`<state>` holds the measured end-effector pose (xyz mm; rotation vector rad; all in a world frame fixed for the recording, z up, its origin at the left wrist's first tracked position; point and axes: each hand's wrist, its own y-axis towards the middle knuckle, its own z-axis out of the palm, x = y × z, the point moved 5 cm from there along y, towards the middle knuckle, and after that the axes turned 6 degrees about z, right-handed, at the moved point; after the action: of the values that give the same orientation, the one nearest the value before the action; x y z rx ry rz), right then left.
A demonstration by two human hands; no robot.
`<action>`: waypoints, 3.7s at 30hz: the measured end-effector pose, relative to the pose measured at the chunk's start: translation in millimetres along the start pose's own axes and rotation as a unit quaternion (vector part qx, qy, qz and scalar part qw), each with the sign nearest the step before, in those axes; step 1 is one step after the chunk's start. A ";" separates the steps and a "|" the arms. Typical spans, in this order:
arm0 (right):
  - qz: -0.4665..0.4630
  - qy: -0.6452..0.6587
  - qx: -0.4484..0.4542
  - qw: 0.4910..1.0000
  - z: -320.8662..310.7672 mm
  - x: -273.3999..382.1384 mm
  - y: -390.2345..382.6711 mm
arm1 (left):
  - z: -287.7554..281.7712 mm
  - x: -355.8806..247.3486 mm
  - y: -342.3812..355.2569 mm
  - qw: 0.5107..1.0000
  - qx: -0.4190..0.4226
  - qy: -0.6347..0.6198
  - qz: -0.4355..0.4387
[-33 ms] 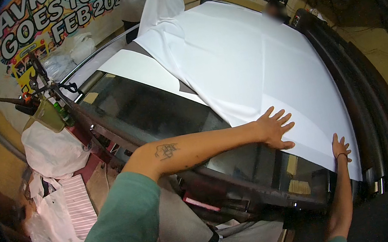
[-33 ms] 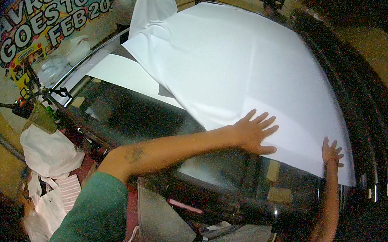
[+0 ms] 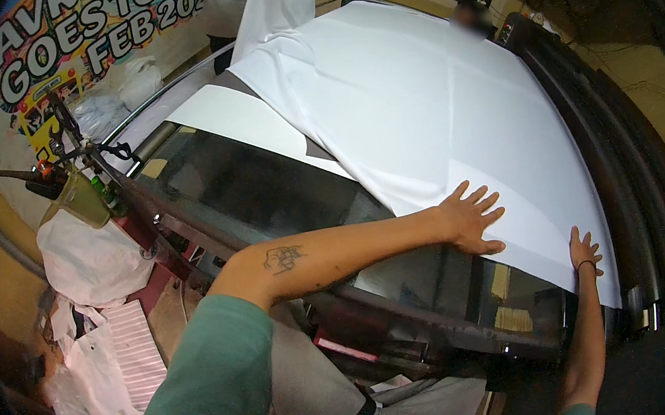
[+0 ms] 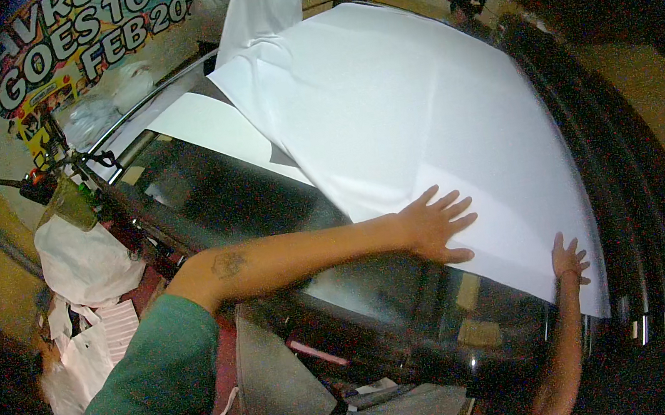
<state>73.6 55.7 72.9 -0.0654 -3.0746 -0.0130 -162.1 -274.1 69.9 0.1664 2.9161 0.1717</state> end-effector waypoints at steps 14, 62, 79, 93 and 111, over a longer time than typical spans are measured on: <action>0.005 -0.013 -0.011 1.000 1.8 -6.9 12.9 | 1.4 -2.2 0.8 1.000 0.006 0.002 0.006; -0.083 -0.009 0.025 0.996 -0.4 13.8 -55.2 | 3.6 -11.7 2.5 1.000 0.023 -0.011 0.005; -0.087 0.026 0.054 0.994 -12.7 26.2 -75.3 | 4.9 -15.3 1.9 0.999 0.032 0.030 0.018; -0.076 -0.005 0.017 0.997 -11.4 31.6 -86.8 | 3.7 -19.3 -2.4 0.999 0.028 0.016 0.023; -0.066 -0.007 0.012 0.998 -12.0 25.6 -77.8 | -4.1 -18.4 -6.9 0.998 0.068 -0.011 0.011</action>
<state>45.6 -21.1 86.1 0.1396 -3.0862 0.0188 -145.8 -283.7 76.8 0.2199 2.9044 -0.0254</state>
